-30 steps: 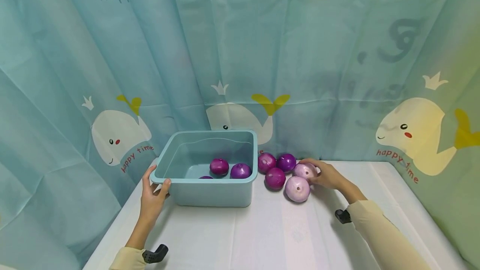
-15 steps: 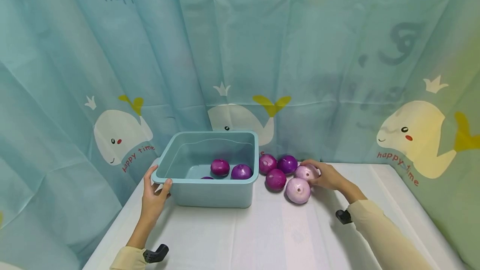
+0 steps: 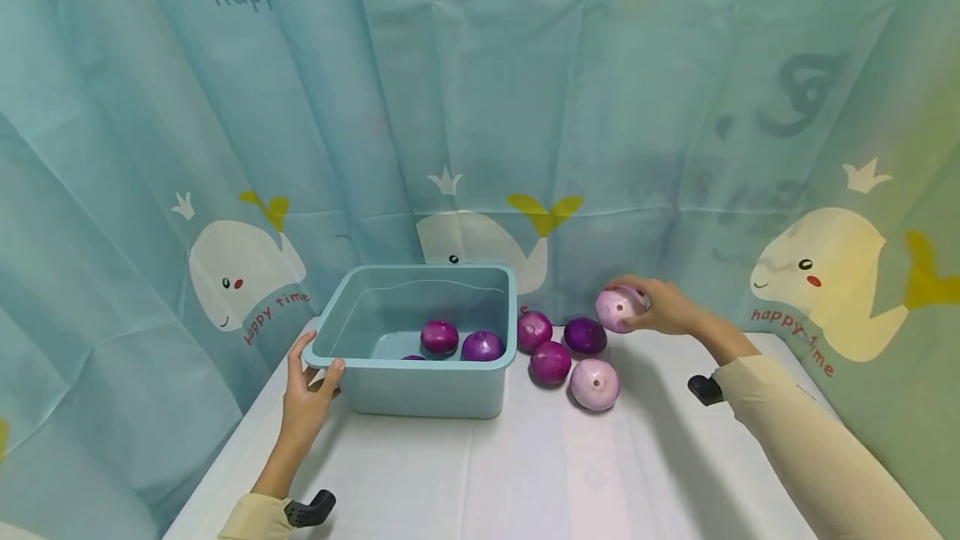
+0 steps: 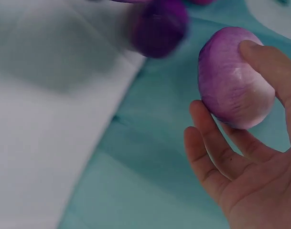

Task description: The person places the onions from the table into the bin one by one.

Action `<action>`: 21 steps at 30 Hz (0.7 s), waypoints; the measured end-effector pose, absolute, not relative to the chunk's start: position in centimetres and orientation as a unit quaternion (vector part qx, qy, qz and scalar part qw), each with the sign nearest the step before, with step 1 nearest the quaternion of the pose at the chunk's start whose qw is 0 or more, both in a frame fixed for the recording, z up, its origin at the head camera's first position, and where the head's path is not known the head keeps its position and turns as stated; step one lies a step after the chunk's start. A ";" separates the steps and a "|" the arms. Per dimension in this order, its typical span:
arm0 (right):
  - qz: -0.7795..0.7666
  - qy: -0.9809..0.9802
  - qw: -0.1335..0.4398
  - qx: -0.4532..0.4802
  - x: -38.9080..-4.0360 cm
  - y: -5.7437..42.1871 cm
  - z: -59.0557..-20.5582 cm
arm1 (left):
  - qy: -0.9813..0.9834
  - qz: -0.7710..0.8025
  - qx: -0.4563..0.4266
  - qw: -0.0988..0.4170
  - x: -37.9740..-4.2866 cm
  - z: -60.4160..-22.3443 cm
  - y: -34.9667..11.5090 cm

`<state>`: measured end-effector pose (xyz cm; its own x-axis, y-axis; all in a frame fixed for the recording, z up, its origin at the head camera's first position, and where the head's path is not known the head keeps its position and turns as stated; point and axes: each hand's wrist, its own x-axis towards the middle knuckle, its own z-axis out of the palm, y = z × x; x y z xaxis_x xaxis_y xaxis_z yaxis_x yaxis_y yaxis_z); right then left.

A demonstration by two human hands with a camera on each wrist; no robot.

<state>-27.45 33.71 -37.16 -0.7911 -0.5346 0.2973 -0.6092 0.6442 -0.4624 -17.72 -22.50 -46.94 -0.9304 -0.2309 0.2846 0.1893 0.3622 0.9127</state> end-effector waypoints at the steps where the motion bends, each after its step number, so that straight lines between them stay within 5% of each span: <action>1: 0.275 -0.906 0.068 0.315 -27.5 33.6 -36.4 | -0.805 -0.563 0.013 0.187 -17.7 -46.9 -22.5; 12: 0.250 -0.921 0.076 0.289 -27.4 31.7 -29.1 | -0.805 -0.562 0.010 0.188 -17.7 -46.8 -22.6; 21: 0.259 -0.920 0.071 0.285 -27.3 29.6 -27.8 | -0.803 -0.567 0.017 0.181 -17.6 -46.8 -22.5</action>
